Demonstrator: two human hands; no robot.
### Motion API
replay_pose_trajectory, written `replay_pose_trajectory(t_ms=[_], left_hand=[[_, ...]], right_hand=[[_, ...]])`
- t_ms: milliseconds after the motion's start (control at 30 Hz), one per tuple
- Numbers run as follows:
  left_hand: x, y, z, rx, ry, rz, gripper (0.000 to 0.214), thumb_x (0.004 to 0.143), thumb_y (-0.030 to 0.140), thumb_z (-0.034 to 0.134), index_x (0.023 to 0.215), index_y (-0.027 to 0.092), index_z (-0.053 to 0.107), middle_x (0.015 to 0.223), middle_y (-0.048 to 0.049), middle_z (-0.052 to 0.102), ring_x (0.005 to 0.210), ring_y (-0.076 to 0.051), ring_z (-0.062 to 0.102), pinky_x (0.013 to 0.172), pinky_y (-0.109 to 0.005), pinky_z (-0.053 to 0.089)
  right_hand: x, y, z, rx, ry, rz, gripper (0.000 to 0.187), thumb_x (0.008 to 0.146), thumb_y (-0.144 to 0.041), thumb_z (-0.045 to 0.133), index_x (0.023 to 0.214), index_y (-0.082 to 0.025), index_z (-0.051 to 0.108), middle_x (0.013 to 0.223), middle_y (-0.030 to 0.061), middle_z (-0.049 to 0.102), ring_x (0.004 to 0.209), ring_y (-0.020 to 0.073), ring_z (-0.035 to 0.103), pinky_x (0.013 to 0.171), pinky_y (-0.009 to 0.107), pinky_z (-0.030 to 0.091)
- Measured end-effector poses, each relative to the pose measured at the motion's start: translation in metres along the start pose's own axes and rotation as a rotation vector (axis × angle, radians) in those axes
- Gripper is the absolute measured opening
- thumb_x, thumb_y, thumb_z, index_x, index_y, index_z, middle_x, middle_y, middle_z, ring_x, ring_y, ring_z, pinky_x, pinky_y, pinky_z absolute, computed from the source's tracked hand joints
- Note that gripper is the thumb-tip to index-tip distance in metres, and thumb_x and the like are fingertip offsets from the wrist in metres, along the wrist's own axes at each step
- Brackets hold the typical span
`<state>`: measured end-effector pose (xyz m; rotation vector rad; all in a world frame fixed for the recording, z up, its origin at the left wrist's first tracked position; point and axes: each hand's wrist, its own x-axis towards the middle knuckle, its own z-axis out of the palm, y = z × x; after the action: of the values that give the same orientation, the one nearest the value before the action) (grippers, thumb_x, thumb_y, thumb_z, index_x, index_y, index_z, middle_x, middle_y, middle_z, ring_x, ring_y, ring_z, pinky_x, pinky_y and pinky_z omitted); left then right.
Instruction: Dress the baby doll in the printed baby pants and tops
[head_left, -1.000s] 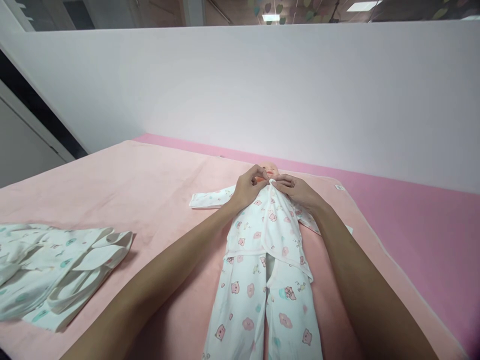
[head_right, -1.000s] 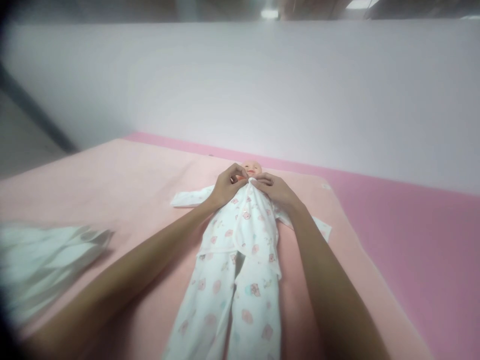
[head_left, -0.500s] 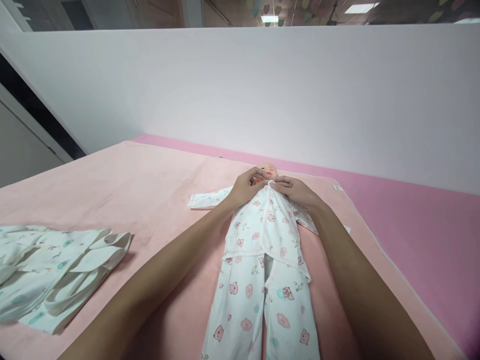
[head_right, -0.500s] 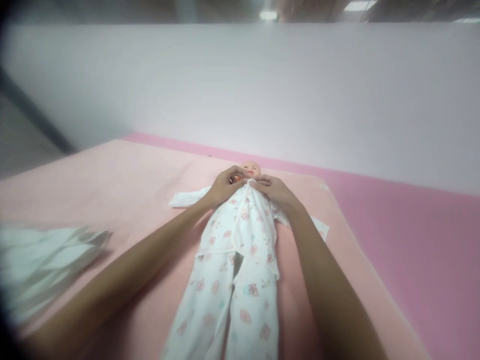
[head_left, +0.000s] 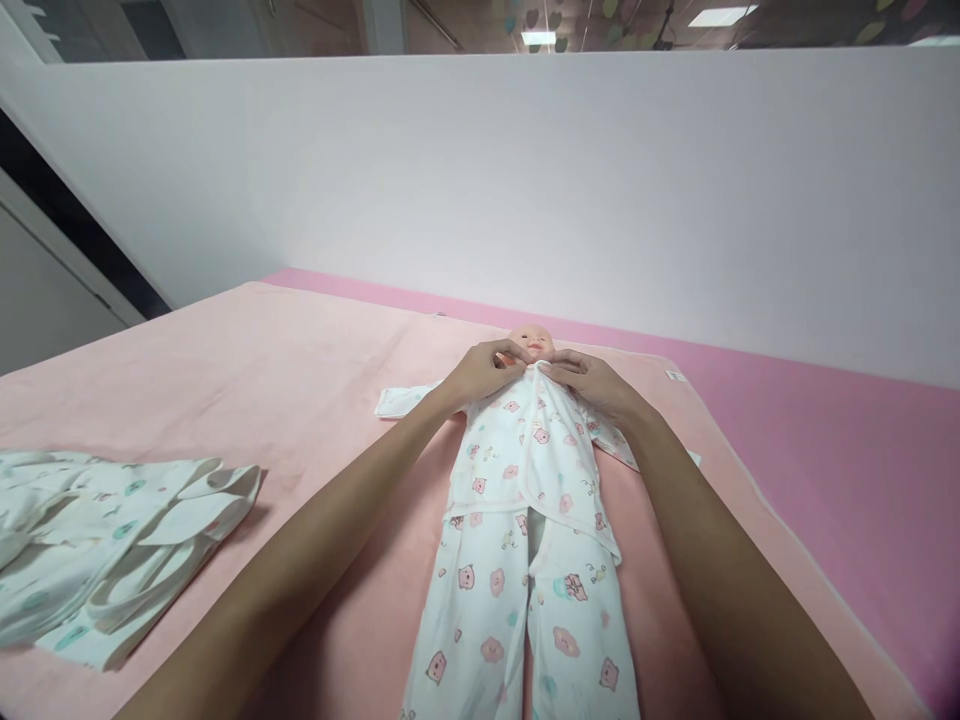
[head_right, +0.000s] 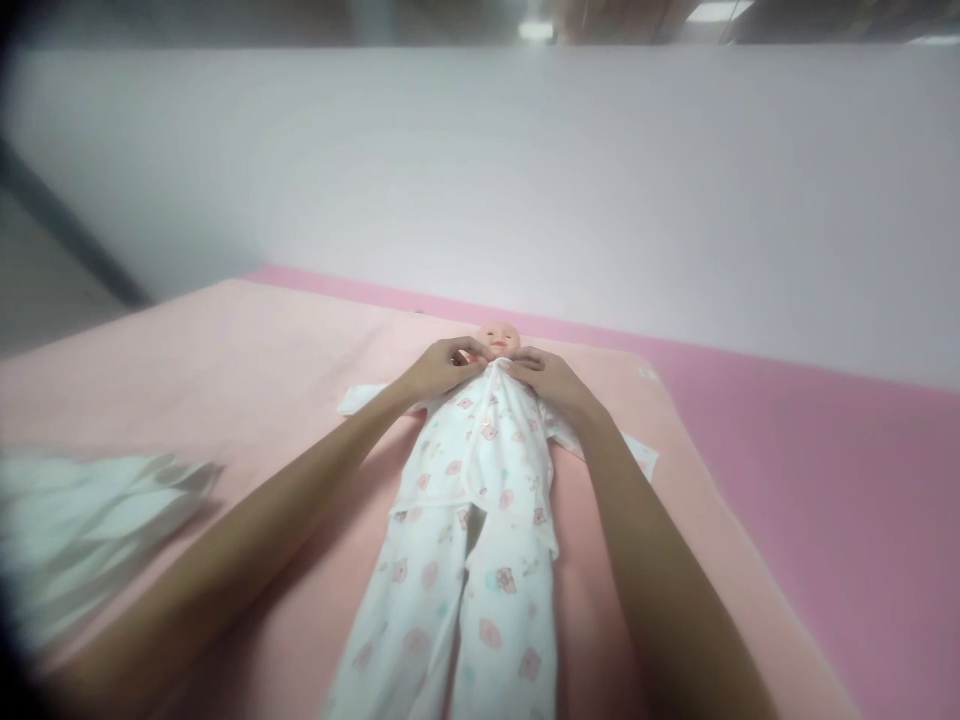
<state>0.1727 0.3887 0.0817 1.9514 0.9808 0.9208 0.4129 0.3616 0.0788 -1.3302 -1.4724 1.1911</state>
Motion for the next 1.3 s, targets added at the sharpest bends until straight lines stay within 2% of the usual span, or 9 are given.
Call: replay_pose_trajectory(t_ms=[100, 367, 500, 667, 800, 967, 1067, 1167, 1300], left_hand=[[0.002, -0.003, -0.004, 0.010, -0.030, 0.044, 0.024, 0.093, 0.042, 0.073, 0.107, 0.024, 0.081, 0.112, -0.0039, 0.080, 0.081, -0.017, 0.065, 0.076, -0.031, 0.052], [0.003, -0.004, 0.006, -0.001, 0.066, 0.115, 0.020, 0.092, 0.039, 0.074, 0.098, 0.022, 0.082, 0.116, -0.0054, 0.080, 0.091, -0.019, 0.066, 0.083, -0.031, 0.053], [0.003, -0.006, 0.008, 0.012, 0.085, 0.141, 0.023, 0.094, 0.042, 0.073, 0.099, 0.021, 0.081, 0.111, -0.0056, 0.079, 0.087, -0.018, 0.065, 0.081, -0.031, 0.053], [0.004, -0.007, 0.010, 0.023, 0.095, 0.102, 0.019, 0.094, 0.038, 0.073, 0.098, 0.022, 0.082, 0.109, -0.0052, 0.079, 0.083, -0.017, 0.065, 0.081, -0.031, 0.052], [0.004, -0.008, 0.010, -0.007, 0.089, 0.091, 0.020, 0.094, 0.037, 0.071, 0.100, 0.021, 0.082, 0.106, -0.0050, 0.080, 0.086, -0.018, 0.067, 0.082, -0.031, 0.053], [0.000, -0.002, 0.009, -0.029, 0.064, 0.036, 0.031, 0.097, 0.048, 0.068, 0.093, 0.020, 0.082, 0.108, -0.0064, 0.081, 0.090, -0.021, 0.069, 0.082, -0.033, 0.053], [-0.002, 0.004, 0.008, -0.035, 0.060, -0.038, 0.032, 0.088, 0.052, 0.079, 0.091, 0.020, 0.083, 0.106, -0.0076, 0.081, 0.088, -0.021, 0.069, 0.081, -0.034, 0.053], [-0.003, 0.008, 0.009, -0.036, 0.069, -0.084, 0.030, 0.078, 0.047, 0.089, 0.090, 0.020, 0.083, 0.101, -0.0081, 0.080, 0.087, -0.021, 0.068, 0.081, -0.034, 0.054], [-0.001, 0.010, 0.011, -0.063, 0.065, -0.142, 0.022, 0.079, 0.040, 0.087, 0.087, 0.020, 0.082, 0.102, -0.0080, 0.080, 0.088, -0.022, 0.069, 0.079, -0.033, 0.053]], right_hand=[[-0.001, 0.000, 0.000, -0.091, 0.025, -0.052, 0.047, 0.082, -0.059, 0.088, 0.118, -0.030, 0.082, 0.119, 0.0059, 0.079, 0.111, 0.0278, 0.071, 0.096, 0.040, 0.057], [-0.002, -0.001, 0.006, -0.138, 0.068, -0.055, 0.054, 0.081, -0.069, 0.084, 0.113, -0.026, 0.082, 0.112, 0.0067, 0.079, 0.102, 0.0262, 0.070, 0.089, 0.037, 0.055], [-0.002, -0.002, 0.006, -0.161, 0.069, -0.037, 0.056, 0.081, -0.072, 0.083, 0.114, -0.027, 0.082, 0.113, 0.0064, 0.079, 0.104, 0.0264, 0.070, 0.088, 0.036, 0.055], [-0.001, -0.002, 0.004, -0.220, 0.056, -0.052, 0.054, 0.083, -0.072, 0.080, 0.114, -0.027, 0.081, 0.114, 0.0061, 0.079, 0.104, 0.0254, 0.070, 0.089, 0.035, 0.054], [-0.001, -0.005, 0.005, -0.337, 0.098, -0.055, 0.052, 0.084, -0.070, 0.080, 0.113, -0.027, 0.080, 0.114, 0.0072, 0.079, 0.101, 0.0256, 0.069, 0.089, 0.037, 0.053], [-0.001, -0.008, 0.007, -0.433, 0.096, -0.053, 0.050, 0.087, -0.067, 0.077, 0.114, -0.025, 0.080, 0.117, 0.0080, 0.078, 0.100, 0.0253, 0.068, 0.089, 0.037, 0.051], [-0.001, -0.008, 0.006, -0.412, 0.093, -0.033, 0.050, 0.084, -0.066, 0.080, 0.112, -0.024, 0.080, 0.115, 0.0080, 0.078, 0.099, 0.0251, 0.068, 0.088, 0.036, 0.051], [0.000, -0.009, 0.002, -0.396, 0.065, -0.017, 0.049, 0.080, -0.064, 0.084, 0.112, -0.026, 0.081, 0.114, 0.0071, 0.078, 0.101, 0.0256, 0.068, 0.089, 0.036, 0.051], [-0.001, -0.017, -0.006, -0.443, 0.012, 0.043, 0.052, 0.079, -0.066, 0.085, 0.115, -0.029, 0.082, 0.122, 0.0078, 0.077, 0.103, 0.0281, 0.069, 0.087, 0.037, 0.052]])
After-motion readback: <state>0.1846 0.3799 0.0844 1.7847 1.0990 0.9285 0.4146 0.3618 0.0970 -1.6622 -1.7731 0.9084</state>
